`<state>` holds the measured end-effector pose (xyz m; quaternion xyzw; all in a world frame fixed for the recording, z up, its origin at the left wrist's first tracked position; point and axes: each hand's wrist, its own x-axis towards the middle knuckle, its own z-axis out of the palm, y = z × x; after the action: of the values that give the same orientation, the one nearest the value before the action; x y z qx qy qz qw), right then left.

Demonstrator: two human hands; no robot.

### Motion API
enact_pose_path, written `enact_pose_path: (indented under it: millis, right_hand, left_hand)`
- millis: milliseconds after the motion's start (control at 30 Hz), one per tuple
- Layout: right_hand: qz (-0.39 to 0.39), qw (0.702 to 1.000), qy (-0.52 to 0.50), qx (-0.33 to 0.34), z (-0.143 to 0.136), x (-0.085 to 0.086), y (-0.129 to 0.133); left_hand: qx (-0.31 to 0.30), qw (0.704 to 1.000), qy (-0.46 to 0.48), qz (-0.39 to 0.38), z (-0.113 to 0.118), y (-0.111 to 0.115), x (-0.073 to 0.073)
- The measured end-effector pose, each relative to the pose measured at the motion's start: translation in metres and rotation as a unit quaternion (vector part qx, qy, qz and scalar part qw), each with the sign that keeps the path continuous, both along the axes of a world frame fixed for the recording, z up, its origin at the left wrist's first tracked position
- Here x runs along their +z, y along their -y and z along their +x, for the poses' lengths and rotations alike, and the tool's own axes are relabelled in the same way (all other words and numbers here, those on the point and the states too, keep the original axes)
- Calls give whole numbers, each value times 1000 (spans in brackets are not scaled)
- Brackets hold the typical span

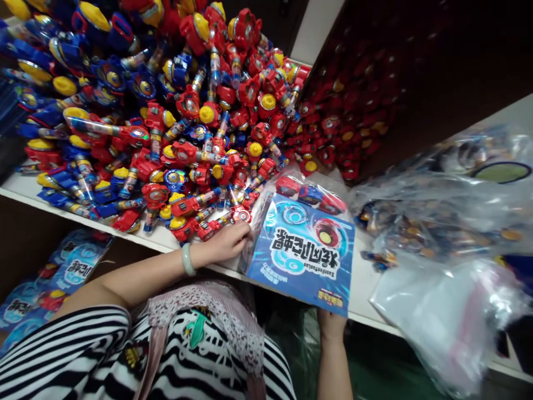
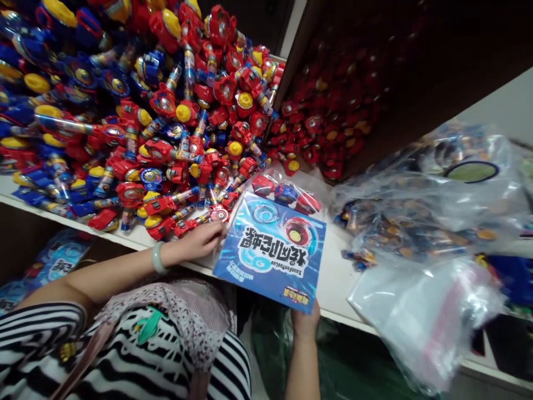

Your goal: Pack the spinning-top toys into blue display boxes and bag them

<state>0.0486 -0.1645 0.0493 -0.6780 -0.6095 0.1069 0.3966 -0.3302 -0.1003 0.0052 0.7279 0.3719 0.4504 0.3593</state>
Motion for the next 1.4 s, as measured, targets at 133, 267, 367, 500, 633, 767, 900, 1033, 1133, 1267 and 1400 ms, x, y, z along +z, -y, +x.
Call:
enact_pose_path:
  millis: [133,267,367,500,633,767,900,1033,1133,1267,1400]
  right_hand:
    - [63,988,129,-60,5,-17,26]
    - [65,976,193,-79,7,-25,32]
    - [67,972,203,-98,1,-27,53]
    - [72,986,134,-67,-16,-36,83]
    - [75,986,110,-95,-33,-48,76]
    - [59,982,66,-170,-39,-47,51]
    - [47,986,40,-155,-38,-34,55]
    - [65,995,50,-49,-42,-34,84]
    - [90,993,69,28,-48,-38,99]
    - [78,991,92,53,-59,-30,88]
    - [61,995,74,-18,-82,-8,68]
  left_hand:
    - [-130,990,-18,57,-13,16,-4]
    - [-189,979,-48,63,-26,43,-15]
    - [-149,988,-27,38,-29,57,-28]
    - [-149,989,14,10,-33,68,-44]
    - [-71,997,-27,-27,-19,73,-48]
    - [-1,999,-48,-22,9,71,-46]
    - [9,1000,0,9,12,75,-50]
    - [-139,983,-16,122,-6,82,-59]
    - [-227,955,-67,178,-12,81,-62]
    - [-237,949,-92,188,-4,72,-57]
    - [-178,972,-60,138,13,71,-45]
